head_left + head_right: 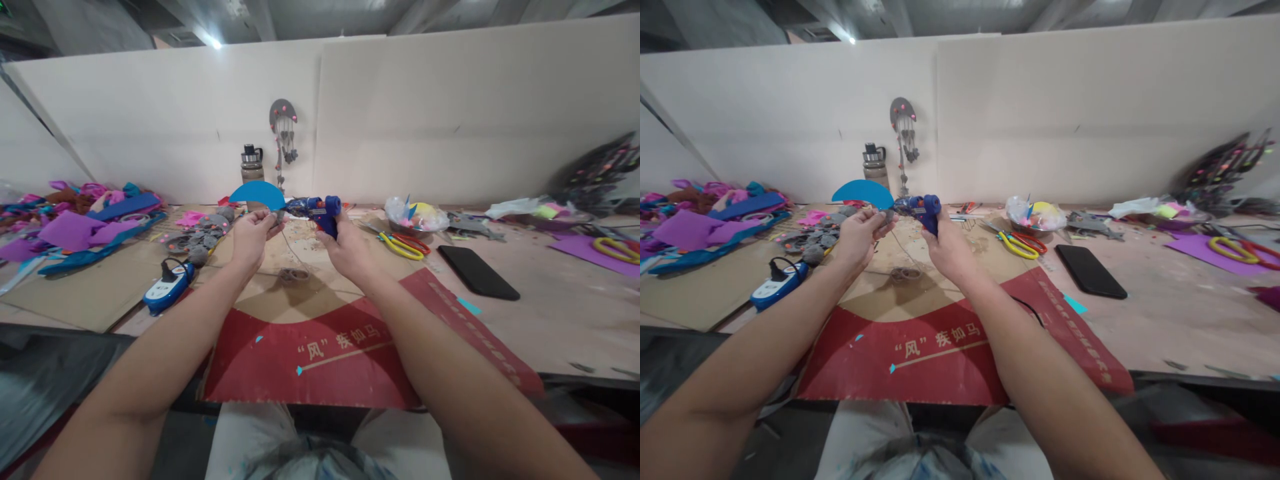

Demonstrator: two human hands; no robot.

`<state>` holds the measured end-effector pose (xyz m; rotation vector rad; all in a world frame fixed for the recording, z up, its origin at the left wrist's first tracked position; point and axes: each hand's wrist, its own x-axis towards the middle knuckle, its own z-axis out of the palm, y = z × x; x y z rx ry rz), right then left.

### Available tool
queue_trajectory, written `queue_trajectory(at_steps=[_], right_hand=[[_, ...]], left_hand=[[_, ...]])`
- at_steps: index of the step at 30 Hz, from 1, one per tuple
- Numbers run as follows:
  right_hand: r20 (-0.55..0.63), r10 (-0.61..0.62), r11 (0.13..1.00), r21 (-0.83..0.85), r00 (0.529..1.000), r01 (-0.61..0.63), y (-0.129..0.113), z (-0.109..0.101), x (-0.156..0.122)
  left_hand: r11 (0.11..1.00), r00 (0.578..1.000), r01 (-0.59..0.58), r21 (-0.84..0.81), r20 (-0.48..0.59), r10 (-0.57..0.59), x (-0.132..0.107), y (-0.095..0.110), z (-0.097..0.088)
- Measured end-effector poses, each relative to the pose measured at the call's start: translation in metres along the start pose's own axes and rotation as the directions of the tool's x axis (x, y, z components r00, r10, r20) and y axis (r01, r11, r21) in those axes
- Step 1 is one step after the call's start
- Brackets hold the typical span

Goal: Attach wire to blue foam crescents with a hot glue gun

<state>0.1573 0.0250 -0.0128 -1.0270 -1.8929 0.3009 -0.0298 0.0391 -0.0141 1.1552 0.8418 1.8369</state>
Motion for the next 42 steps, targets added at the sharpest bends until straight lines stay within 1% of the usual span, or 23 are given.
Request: queue_trajectory(at_steps=[7,12,16,18,20,23,24,25,27,28,29,30,31,32,33,34,35,36,37,38,39,40,42], right_hand=[[-0.009,-0.015,1.000,0.004,1.000,0.015,0.002,0.000,0.001],[0.006,0.033,0.999,-0.009,0.999,-0.033,-0.002,-0.003,0.001],[-0.021,0.056,0.998,-0.015,0.998,-0.056,0.004,-0.001,0.003],[-0.016,0.109,0.994,-0.012,0.994,-0.109,0.011,0.003,0.005],[0.050,0.233,0.973,-0.021,0.971,-0.232,0.019,0.007,0.007],[0.196,0.435,0.899,-0.150,0.879,-0.411,0.034,0.010,0.009],[0.221,0.473,0.874,-0.236,0.853,-0.424,0.038,0.008,0.009],[0.224,0.492,0.850,-0.333,0.841,-0.408,0.042,0.006,0.009],[0.146,0.481,0.784,-0.514,0.865,-0.349,0.049,0.000,0.010],[0.077,0.449,0.755,-0.566,0.890,-0.332,0.051,-0.003,0.011],[0.011,0.401,0.753,-0.574,0.916,-0.323,0.051,-0.005,0.011],[-0.037,0.355,0.784,-0.533,0.934,-0.319,0.049,-0.005,0.012],[-0.063,0.323,0.840,-0.441,0.944,-0.317,0.046,-0.003,0.012],[-0.040,0.297,0.911,-0.286,0.954,-0.296,0.040,0.001,0.012],[0.009,0.292,0.954,-0.078,0.956,-0.290,0.033,0.008,0.011],[0.076,0.271,0.948,0.153,0.959,-0.280,0.024,0.016,0.009],[0.132,0.218,0.893,0.373,0.967,-0.252,0.016,0.025,0.007],[0.160,0.184,0.805,0.541,0.970,-0.242,0.008,0.034,0.005],[0.215,0.151,0.716,0.649,0.965,-0.257,0.001,0.042,0.003],[0.265,0.132,0.651,0.704,0.955,-0.285,-0.005,0.047,0.001],[0.292,0.127,0.625,0.719,0.948,-0.305,-0.009,0.050,0.000],[0.308,0.124,0.622,0.716,0.943,-0.316,-0.010,0.051,-0.001],[0.281,0.140,0.671,0.678,0.949,-0.300,-0.010,0.046,-0.001]], left_hand=[[1.000,1.000,0.015,0.008,-0.019,-0.015,0.001,0.000,0.000],[1.000,1.000,0.004,-0.007,-0.003,-0.004,0.001,0.000,-0.001],[0.999,1.000,0.005,-0.042,-0.002,-0.005,0.002,0.001,-0.002],[0.999,1.000,0.018,-0.046,-0.012,-0.019,0.002,0.001,-0.002],[0.999,1.000,0.022,-0.034,-0.015,-0.023,0.002,0.000,-0.001],[1.000,1.000,-0.008,0.011,0.000,0.008,0.000,0.000,0.001],[0.999,1.000,-0.023,0.035,0.006,0.022,-0.002,0.000,0.003],[0.997,0.999,-0.036,0.062,0.012,0.035,-0.003,0.001,0.004],[0.991,0.998,-0.058,0.123,0.023,0.056,-0.007,0.002,0.006],[0.985,0.998,-0.068,0.158,0.026,0.065,-0.008,0.003,0.007],[0.977,0.997,-0.080,0.197,0.029,0.075,-0.009,0.004,0.008],[0.966,0.996,-0.092,0.240,0.035,0.086,-0.011,0.005,0.009],[0.953,0.994,-0.106,0.285,0.041,0.098,-0.012,0.006,0.010],[0.935,0.993,-0.119,0.333,0.046,0.110,-0.013,0.007,0.011],[0.913,0.991,-0.135,0.385,0.052,0.124,-0.014,0.008,0.012],[0.886,0.988,-0.153,0.438,0.059,0.142,-0.016,0.009,0.013],[0.855,0.985,-0.172,0.489,0.067,0.160,-0.018,0.011,0.014],[0.822,0.981,-0.194,0.535,0.080,0.179,-0.019,0.012,0.015],[0.793,0.977,-0.211,0.571,0.088,0.196,-0.021,0.014,0.016],[0.771,0.974,-0.221,0.597,0.097,0.205,-0.022,0.015,0.017],[0.756,0.972,-0.228,0.613,0.103,0.210,-0.023,0.016,0.018],[0.749,0.972,-0.229,0.621,0.106,0.209,-0.024,0.016,0.018],[0.766,0.977,-0.213,0.607,0.107,0.187,-0.023,0.015,0.018]])
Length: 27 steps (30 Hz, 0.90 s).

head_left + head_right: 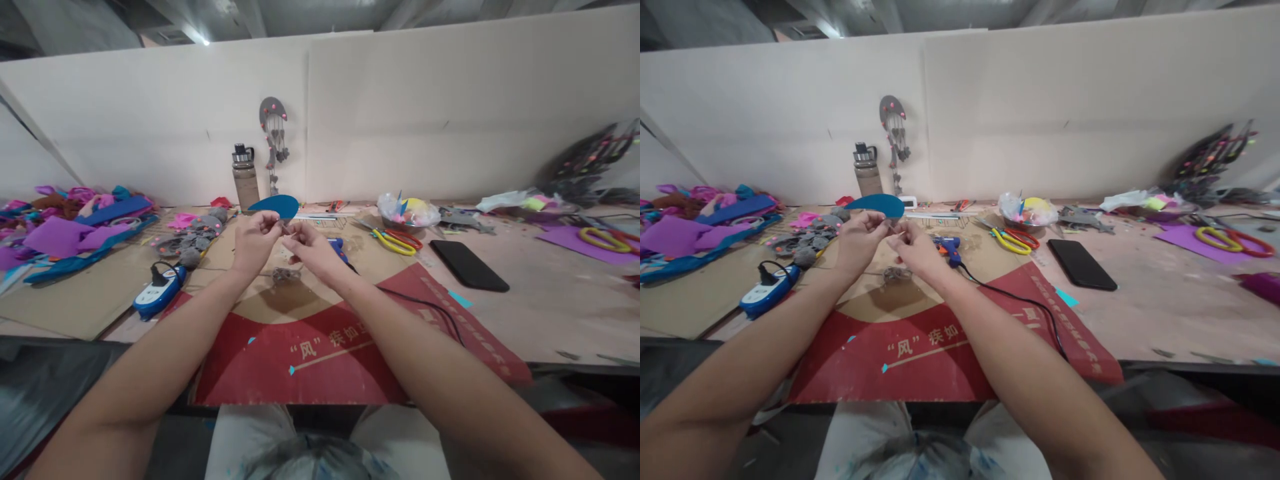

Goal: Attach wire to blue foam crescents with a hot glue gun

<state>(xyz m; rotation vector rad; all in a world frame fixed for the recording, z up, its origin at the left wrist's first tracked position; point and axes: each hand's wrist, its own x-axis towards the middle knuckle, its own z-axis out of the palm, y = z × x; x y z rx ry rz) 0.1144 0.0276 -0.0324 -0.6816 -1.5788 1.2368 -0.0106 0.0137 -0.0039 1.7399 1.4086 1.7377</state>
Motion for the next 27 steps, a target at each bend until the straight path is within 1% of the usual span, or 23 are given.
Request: queue_trajectory(at_steps=[2,4,5,7,12,18,27], right_hand=[[-0.074,-0.039,0.996,-0.078,0.996,0.033,-0.004,-0.008,0.000],[-0.148,-0.077,0.990,-0.130,0.986,0.058,-0.008,-0.016,0.001],[-0.178,-0.093,0.987,-0.146,0.980,0.067,-0.010,-0.019,0.001],[-0.212,-0.120,0.981,-0.177,0.970,0.082,-0.012,-0.021,0.001],[-0.235,-0.188,0.955,-0.271,0.953,0.122,-0.013,-0.022,0.001],[-0.284,-0.172,0.963,-0.252,0.943,0.099,-0.014,-0.025,0.001],[-0.299,-0.161,0.965,-0.247,0.941,0.087,-0.014,-0.026,0.001]], left_hand=[[0.994,0.999,0.044,-0.098,0.034,-0.041,0.001,-0.003,0.002],[0.967,0.994,0.101,-0.236,0.075,-0.086,0.001,-0.007,0.004],[0.947,0.990,0.126,-0.294,0.091,-0.103,0.001,-0.008,0.005],[0.918,0.985,0.163,-0.361,0.111,-0.132,0.001,-0.008,0.006],[0.884,0.970,0.233,-0.404,0.162,-0.182,-0.001,-0.006,0.007],[0.845,0.952,0.286,-0.451,0.233,-0.198,0.001,-0.008,0.008],[0.813,0.929,0.346,-0.469,0.292,-0.227,0.000,-0.003,0.008]])
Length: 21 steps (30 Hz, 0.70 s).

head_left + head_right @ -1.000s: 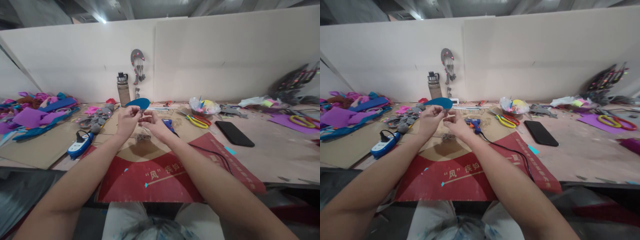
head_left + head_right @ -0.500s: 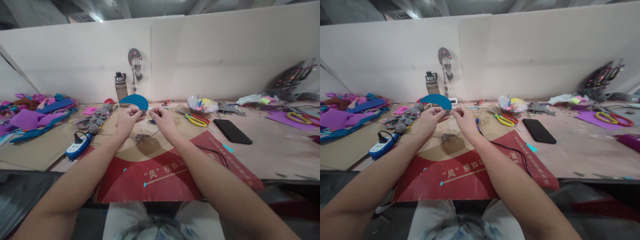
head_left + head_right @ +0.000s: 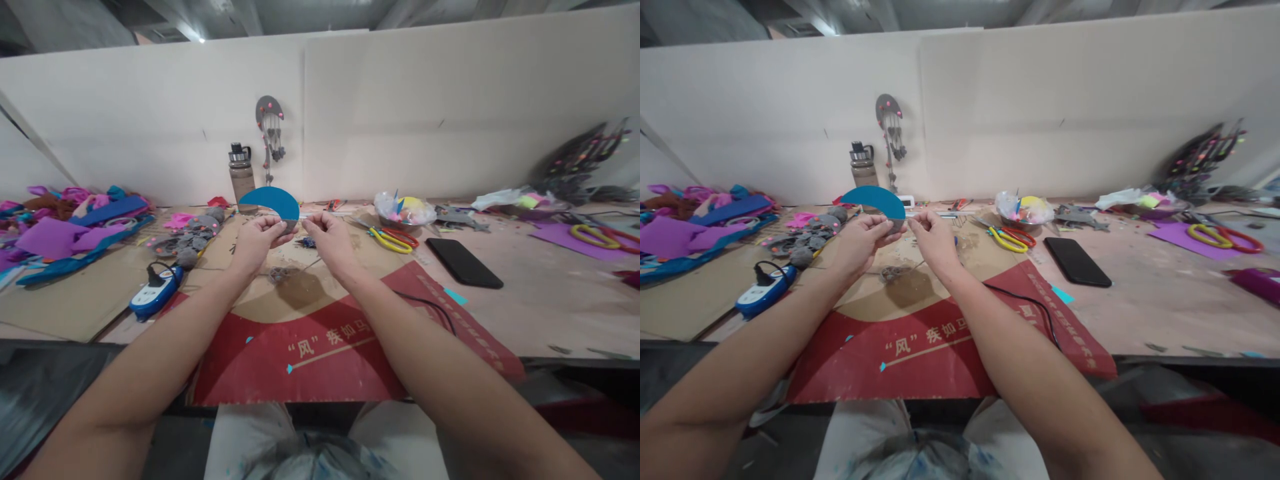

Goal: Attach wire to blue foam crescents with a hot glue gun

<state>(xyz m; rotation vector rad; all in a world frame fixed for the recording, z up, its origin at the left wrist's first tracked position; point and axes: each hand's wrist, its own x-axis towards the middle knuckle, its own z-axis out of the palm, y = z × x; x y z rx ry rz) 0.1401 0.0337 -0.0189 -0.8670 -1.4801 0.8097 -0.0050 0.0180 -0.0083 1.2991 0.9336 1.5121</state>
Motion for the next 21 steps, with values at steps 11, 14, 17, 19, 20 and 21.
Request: queue_trajectory(at_steps=[11,14,17,19,20,21], right_hand=[[0.004,0.016,1.000,-0.005,1.000,-0.016,0.0060,-0.0024,0.0038],[-0.002,0.028,1.000,0.006,1.000,-0.028,0.0078,-0.0029,0.0043],[-0.001,0.044,0.999,0.028,0.999,-0.044,0.0074,-0.0029,0.0041],[0.010,0.075,0.995,0.072,0.997,-0.076,0.0054,-0.0027,0.0032],[0.024,0.100,0.988,0.113,0.995,-0.102,0.0039,-0.0026,0.0024],[0.045,0.130,0.977,0.165,0.991,-0.136,0.0022,-0.0027,0.0015]], left_hand=[[0.996,0.995,0.063,-0.059,0.084,-0.058,-0.0007,0.0024,-0.0006],[0.994,0.993,0.080,-0.071,0.096,-0.073,-0.0014,0.0039,0.0002],[0.992,0.991,0.092,-0.083,0.102,-0.084,-0.0018,0.0049,0.0009],[0.990,0.990,0.107,-0.094,0.105,-0.097,-0.0018,0.0054,0.0012],[0.988,0.988,0.119,-0.101,0.107,-0.109,-0.0018,0.0056,0.0012],[0.985,0.986,0.136,-0.108,0.110,-0.124,-0.0017,0.0057,0.0011]])
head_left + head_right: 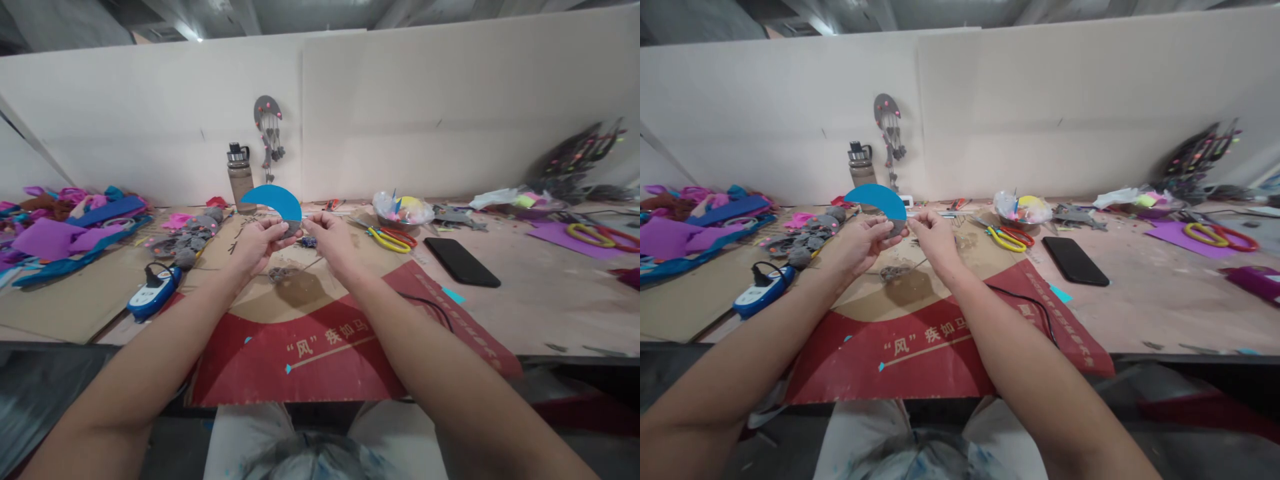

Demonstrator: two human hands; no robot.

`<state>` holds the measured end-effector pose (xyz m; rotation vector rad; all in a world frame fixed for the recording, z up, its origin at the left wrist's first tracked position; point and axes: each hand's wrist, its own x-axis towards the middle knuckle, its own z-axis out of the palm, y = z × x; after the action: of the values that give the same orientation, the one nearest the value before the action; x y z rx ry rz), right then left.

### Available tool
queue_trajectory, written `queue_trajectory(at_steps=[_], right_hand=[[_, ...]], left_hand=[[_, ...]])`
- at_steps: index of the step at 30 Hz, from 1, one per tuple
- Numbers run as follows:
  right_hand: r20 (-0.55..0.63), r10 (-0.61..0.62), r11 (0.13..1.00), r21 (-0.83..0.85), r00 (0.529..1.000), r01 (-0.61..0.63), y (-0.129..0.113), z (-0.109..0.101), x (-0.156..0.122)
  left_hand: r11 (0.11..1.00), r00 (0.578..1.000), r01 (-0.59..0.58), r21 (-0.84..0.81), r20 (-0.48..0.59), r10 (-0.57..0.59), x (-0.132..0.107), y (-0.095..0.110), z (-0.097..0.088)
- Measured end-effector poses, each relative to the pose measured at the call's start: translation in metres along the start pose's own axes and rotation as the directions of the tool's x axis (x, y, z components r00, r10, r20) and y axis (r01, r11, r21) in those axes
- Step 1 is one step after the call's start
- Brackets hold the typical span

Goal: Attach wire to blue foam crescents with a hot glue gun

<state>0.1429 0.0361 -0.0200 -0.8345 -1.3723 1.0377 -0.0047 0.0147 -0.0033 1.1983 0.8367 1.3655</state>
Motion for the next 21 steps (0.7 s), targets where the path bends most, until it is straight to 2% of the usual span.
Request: queue_trajectory(at_steps=[4,7,14,21], right_hand=[[0.152,0.142,0.958,0.228,0.978,-0.174,-0.005,-0.001,-0.004],[0.263,0.190,0.912,0.308,0.946,-0.269,-0.006,-0.004,-0.004],[0.226,0.160,0.904,0.358,0.961,-0.235,-0.004,-0.007,-0.002],[0.342,0.147,0.887,0.369,0.928,-0.276,-0.005,-0.010,0.000]], left_hand=[[0.998,0.999,0.044,-0.035,0.027,-0.044,0.001,0.000,-0.003],[0.998,0.998,0.042,-0.042,0.046,-0.040,0.002,0.000,-0.005],[0.996,0.996,0.073,-0.041,0.054,-0.071,0.000,0.001,-0.004],[0.989,0.986,0.128,-0.072,0.117,-0.119,0.003,0.000,-0.011]])
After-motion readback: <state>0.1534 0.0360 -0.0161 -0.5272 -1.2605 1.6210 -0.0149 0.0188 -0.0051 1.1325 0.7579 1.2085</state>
